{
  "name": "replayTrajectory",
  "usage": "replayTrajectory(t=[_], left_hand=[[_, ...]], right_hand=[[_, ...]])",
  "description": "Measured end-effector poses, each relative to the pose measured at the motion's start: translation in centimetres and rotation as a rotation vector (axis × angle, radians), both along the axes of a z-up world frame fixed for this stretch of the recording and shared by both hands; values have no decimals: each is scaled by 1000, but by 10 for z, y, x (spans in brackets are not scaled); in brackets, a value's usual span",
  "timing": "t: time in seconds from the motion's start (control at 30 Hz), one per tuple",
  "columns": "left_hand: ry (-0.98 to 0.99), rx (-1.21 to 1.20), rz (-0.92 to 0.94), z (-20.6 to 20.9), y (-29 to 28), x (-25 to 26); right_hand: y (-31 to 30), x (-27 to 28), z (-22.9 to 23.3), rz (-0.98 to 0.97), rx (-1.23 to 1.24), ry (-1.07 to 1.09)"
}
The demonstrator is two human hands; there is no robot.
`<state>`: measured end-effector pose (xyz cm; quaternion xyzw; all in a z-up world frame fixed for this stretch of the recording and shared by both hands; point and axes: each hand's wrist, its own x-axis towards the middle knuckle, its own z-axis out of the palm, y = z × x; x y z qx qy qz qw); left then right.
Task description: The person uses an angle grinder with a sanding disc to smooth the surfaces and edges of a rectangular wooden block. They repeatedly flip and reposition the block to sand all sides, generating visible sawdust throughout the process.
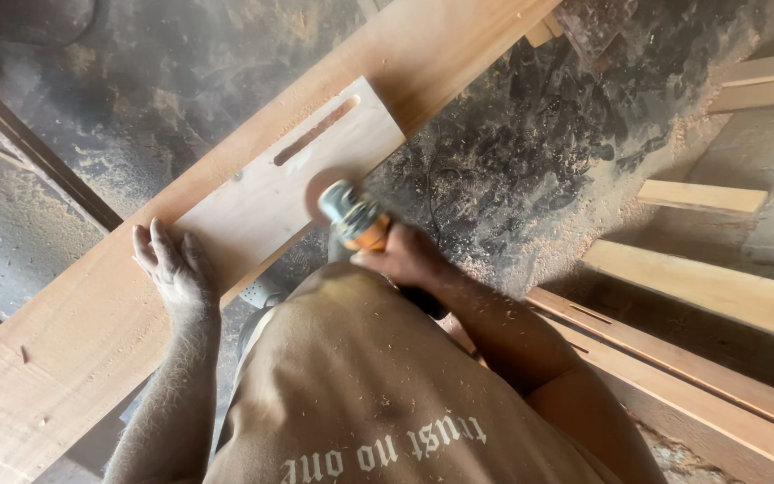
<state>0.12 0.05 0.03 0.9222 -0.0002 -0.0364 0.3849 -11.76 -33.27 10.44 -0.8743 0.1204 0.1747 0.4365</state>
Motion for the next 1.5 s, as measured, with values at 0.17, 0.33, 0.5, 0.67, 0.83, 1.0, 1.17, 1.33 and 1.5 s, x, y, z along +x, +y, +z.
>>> replayTrajectory(t=[0.17,0.33,0.5,0.67,0.83,1.0,1.17,1.33,1.5], left_hand=[[32,-39,13,2,-2,1],[92,48,21,5,-2,0],[72,20,20,4,-2,1],[21,-13,16,4,-4,1],[-14,32,11,4,-4,0],[-4,7,29,3,-5,2],[-32,33,49,-7,-3,1],[-139,94,22,-21,0,3],[-101,-166,3,3,6,-15]], right_hand=[[-2,-8,-12,94,69,-222],[-58,5,21,-295,66,134],[-93,30,44,-578,20,202],[-56,31,24,-264,43,109],[-21,46,13,-60,127,-83],[-85,86,42,-360,-30,205],[-88,84,35,-376,-9,157],[-28,73,18,2,-45,-151],[-48,89,24,-334,-8,202]])
